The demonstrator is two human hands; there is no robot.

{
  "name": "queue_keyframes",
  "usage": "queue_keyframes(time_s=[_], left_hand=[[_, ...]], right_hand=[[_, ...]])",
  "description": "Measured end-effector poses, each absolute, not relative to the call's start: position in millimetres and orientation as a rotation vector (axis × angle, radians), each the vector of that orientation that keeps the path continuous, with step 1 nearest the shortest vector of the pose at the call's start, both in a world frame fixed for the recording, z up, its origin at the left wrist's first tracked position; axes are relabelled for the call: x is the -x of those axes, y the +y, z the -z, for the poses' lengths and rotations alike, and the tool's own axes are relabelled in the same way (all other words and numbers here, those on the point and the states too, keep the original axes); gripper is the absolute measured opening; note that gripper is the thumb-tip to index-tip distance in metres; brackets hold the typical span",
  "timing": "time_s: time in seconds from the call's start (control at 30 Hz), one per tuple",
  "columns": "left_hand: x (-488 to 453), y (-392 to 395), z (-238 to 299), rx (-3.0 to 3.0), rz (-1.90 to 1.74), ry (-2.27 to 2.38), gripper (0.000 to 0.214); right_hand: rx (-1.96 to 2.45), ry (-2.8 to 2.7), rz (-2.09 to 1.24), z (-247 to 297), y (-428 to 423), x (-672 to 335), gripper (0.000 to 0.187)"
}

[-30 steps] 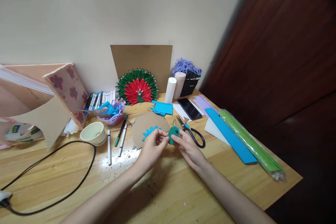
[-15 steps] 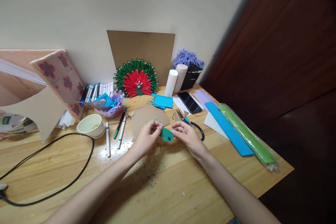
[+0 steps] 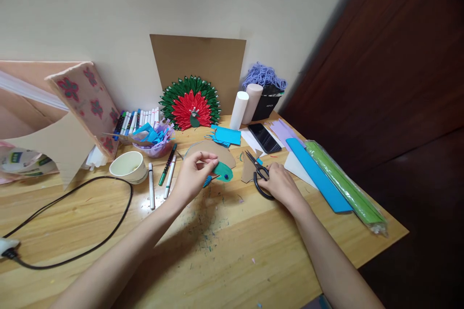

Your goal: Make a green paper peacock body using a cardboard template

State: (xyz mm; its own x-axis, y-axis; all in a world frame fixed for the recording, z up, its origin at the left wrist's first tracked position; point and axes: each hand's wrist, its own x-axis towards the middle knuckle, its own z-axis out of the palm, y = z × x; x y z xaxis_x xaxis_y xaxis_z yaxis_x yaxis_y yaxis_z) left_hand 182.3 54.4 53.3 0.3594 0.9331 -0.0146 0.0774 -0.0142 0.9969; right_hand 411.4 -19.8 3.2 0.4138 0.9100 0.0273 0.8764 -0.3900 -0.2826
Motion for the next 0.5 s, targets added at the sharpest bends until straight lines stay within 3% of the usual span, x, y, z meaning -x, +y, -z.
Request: queue_keyframes(time_s=[0.17,0.27,0.43,0.5], left_hand=[[-179.4,57.8,-60.1,-1.400,-0.920,0.946,0.023],[-178.3,60.2,-64.4,-1.391,-0.929,0.944,0.020],[-177.4,63.3,-64.4,-1.428,-0.984,0.940,0.018],[-177.3,64.1,-63.1,-1.423,-0.989,0.922,0.020]], right_hand=[[2.278,-1.385,-0.280,-12.9,-24.6,-415.5,0.014],[1.919,-1.188,-0.622,-17.8,-23.5,-411.9,0.021],[1.079,-1.067,-1.392,-20.1,-31.0,-372.8,0.057],[0.929,-1.048,-1.614,-18.5,-36.8,-355.6,0.069]])
